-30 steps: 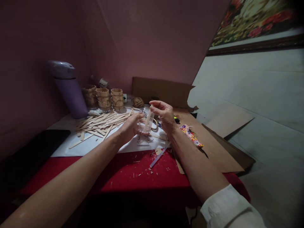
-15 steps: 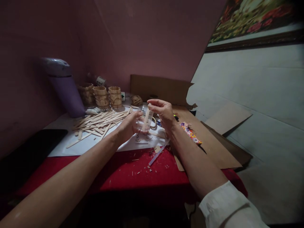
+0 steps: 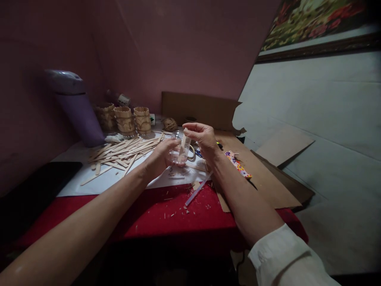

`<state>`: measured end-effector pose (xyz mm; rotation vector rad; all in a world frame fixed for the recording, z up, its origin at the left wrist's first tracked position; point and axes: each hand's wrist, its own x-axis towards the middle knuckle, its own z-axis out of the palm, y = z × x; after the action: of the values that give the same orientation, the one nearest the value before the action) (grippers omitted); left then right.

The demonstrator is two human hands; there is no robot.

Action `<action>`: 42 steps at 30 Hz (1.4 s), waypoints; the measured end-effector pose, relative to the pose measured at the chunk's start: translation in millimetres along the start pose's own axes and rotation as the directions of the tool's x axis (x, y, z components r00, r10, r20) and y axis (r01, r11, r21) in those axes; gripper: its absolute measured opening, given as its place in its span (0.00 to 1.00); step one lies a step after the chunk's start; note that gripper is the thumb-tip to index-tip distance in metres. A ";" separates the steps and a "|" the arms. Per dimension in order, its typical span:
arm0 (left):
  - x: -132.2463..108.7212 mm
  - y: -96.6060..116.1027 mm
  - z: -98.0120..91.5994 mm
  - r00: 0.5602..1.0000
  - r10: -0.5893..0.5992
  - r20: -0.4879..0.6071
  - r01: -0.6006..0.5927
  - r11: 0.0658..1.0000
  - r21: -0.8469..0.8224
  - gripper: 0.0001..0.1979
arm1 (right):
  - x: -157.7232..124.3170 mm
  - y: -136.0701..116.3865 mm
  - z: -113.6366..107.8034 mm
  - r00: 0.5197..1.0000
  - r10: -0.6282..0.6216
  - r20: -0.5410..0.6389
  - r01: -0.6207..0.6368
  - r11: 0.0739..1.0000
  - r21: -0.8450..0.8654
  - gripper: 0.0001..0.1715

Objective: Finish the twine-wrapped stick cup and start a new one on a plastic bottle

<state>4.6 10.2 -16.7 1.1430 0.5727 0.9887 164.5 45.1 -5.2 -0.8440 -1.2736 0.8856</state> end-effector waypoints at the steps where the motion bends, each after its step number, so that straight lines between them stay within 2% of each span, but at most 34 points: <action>1: -0.5 0.1 0.4 1.000 0.010 -0.004 -0.010 1.000 0.020 0.19 | 0.0 -0.1 0.2 1.000 0.003 -0.003 -0.003 1.000 0.006 0.12; 5: -1.7 0.0 1.8 0.999 0.011 -0.036 -0.009 0.999 0.043 0.23 | 0.4 0.3 0.7 1.000 0.026 0.005 -0.027 0.999 0.047 0.12; 10: 0.3 -2.1 0.7 0.999 -0.026 -0.027 0.026 1.000 -0.010 0.17 | 0.8 3.3 2.5 0.999 0.029 0.020 -0.030 0.998 0.061 0.15; 14: 2.7 -2.3 -2.8 0.996 -0.093 0.013 0.094 0.992 -0.089 0.11 | 1.1 4.4 6.9 0.999 0.038 -0.020 -0.037 0.998 0.051 0.20; 18: 2.0 0.5 -3.7 0.996 -0.089 -0.005 0.088 0.989 -0.120 0.13 | -1.4 2.5 11.4 0.991 0.098 -0.086 -0.096 0.995 0.029 0.30; 21: 0.5 2.2 -2.2 0.998 -0.041 -0.042 0.037 0.996 -0.079 0.16 | -5.4 1.0 13.5 0.987 0.160 -0.002 -0.160 0.986 0.036 0.33; 24: 0.3 2.2 -0.8 0.997 0.017 -0.081 -0.021 0.999 -0.039 0.21 | -7.9 0.8 15.0 0.981 0.153 0.121 -0.162 0.984 0.069 0.31; 26: 0.7 1.5 -0.2 0.994 0.047 -0.099 -0.049 0.999 -0.018 0.22 | -7.6 1.5 15.7 0.981 0.126 0.150 -0.139 0.987 0.083 0.30; 34: 2.8 -4.9 -1.9 0.991 0.104 -0.085 -0.105 0.994 -0.008 0.25 | -11.3 -3.7 16.0 0.983 0.112 0.147 -0.127 0.987 0.094 0.21; 42: 3.7 -7.8 -3.8 0.990 0.109 -0.092 -0.107 0.994 0.028 0.26 | -15.8 -7.2 15.4 0.981 0.127 0.144 -0.140 0.986 0.088 0.19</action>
<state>6.0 14.6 -24.9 1.1622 0.6030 1.1360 148.5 28.3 -3.7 -0.8085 -1.2928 1.1215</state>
